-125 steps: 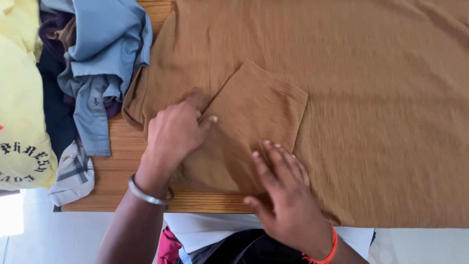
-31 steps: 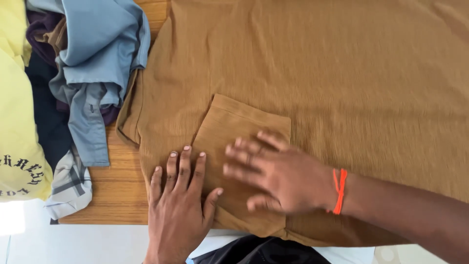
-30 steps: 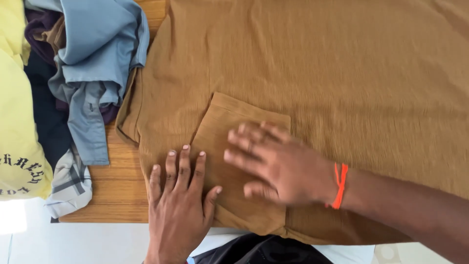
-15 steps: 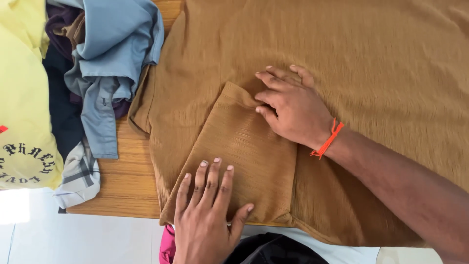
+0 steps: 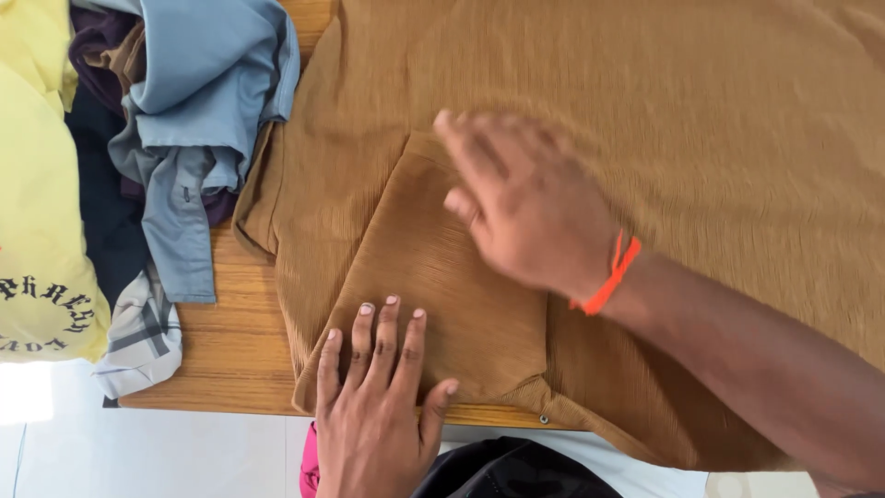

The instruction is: Folding a brown collared shirt and placing it into a clear plastic bag on a wooden table.

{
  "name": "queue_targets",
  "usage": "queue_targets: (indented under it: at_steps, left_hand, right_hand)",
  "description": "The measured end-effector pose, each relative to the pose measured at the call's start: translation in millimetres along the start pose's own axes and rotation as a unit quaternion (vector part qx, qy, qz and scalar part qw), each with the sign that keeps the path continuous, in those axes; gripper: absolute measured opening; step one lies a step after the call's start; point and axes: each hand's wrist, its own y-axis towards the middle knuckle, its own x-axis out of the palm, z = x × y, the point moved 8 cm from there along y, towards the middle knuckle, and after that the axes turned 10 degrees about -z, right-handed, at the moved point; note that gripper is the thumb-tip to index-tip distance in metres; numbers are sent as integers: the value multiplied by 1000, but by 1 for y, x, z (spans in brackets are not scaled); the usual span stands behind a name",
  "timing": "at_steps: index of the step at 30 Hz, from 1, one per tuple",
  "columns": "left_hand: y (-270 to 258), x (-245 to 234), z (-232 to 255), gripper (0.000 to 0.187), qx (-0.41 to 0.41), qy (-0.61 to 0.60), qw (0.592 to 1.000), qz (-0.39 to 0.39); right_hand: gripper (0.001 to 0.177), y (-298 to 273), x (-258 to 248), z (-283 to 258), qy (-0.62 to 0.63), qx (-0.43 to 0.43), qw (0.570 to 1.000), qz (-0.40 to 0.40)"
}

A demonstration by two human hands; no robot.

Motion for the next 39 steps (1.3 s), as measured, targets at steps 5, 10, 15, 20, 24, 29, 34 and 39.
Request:
queue_targets:
  at_steps: [5,10,15,20,24,29,34,39]
  left_hand:
    - [5,-1,5,64,0,-5,1000,-4]
    - [13,5,1,70,-21,11,1000,2]
    - [12,5,0,69,-20,5,1000,3]
    - [10,0,-1,68,-15,5,1000,13]
    - [25,-22,5,80,27,0,999,-35]
    - [100,-62,26,64,158,55,986,-14]
    - [194,-15,4,61,244,53,968,17]
    - [233,24,-35,65,140,9,989,-56]
  right_hand:
    - [63,-16,52,-35,76,-133,985,-84]
    - [70,-3,81,-4,69,-156,962,-214]
    - [70,11,73,32,-17,-143,977,-158]
    - [67,10,77,54,35,-78,983,-164]
    - [67,6,69,54,43,-106,988,-100]
    - [46,-9,46,79,118,-72,990,18]
    - [41,-15,47,104,82,52,995,10]
    - [48,-12,63,118,50,87,994,-41]
